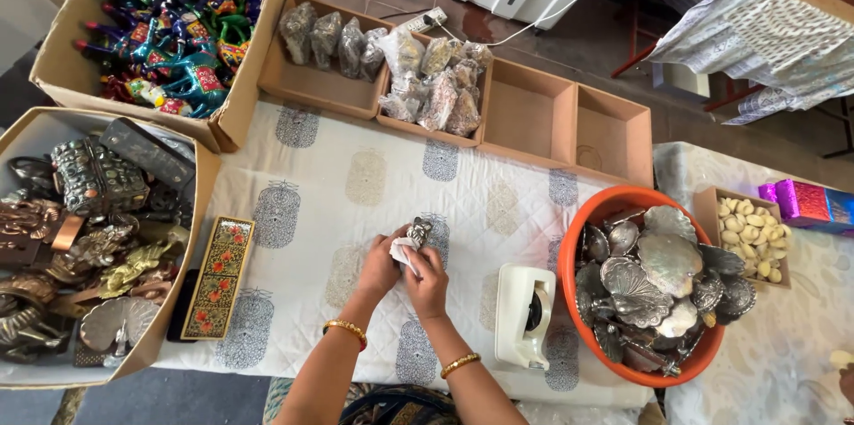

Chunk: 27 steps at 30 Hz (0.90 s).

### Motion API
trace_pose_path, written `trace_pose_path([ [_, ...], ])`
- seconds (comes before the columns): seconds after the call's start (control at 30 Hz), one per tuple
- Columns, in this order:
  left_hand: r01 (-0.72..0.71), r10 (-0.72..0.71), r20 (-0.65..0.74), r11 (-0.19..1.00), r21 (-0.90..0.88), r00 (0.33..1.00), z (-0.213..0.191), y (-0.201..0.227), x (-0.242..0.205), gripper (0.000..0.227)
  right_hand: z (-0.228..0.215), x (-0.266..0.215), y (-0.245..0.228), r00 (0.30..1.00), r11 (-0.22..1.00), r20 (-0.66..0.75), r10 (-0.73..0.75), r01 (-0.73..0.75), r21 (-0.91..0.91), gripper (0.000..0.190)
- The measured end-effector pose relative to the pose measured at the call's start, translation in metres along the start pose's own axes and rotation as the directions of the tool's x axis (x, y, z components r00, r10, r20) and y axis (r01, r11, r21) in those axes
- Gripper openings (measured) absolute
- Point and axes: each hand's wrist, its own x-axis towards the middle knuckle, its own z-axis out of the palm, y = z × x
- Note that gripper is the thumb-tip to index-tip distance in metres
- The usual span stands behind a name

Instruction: The recorder is shown packing various small decorative souvenirs and trinkets into plastic bags.

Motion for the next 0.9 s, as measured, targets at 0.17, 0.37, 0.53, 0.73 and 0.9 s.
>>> trace_pose_path([
  [0.17, 0.007, -0.008, 0.023, 1.0, 0.031, 1.0, 0.0, -0.004, 0.006, 0.079, 0.005, -0.004, 0.012, 0.996, 0.99, 0.007, 0.089, -0.09, 0.11, 0.044],
  [0.37, -0.071, 0.068, 0.054, 0.996, 0.056, 0.996, -0.001, -0.011, 0.009, 0.085, 0.02, -0.019, 0.049, 0.977, 0.94, 0.014, 0.214, -0.21, 0.267, 0.038],
  [0.53, -0.019, 0.01, 0.122, 0.997, 0.077, 0.992, -0.004, -0.011, 0.014, 0.091, 0.018, -0.041, 0.079, 0.905, 0.844, 0.123, 0.408, -0.425, 0.328, 0.033],
  [0.73, -0.114, 0.124, 0.198, 0.992, -0.063, 0.972, 0.002, -0.041, 0.02, 0.087, 0.001, -0.017, 0.045, 0.868, 0.84, -0.07, 0.491, -0.451, 0.302, 0.031],
  [0.9, 0.232, -0.121, 0.405, 0.944, -0.236, 0.906, 0.007, -0.052, 0.022, 0.086, 0.022, -0.015, 0.036, 0.946, 0.94, 0.024, 0.323, -0.324, 0.104, 0.032],
])
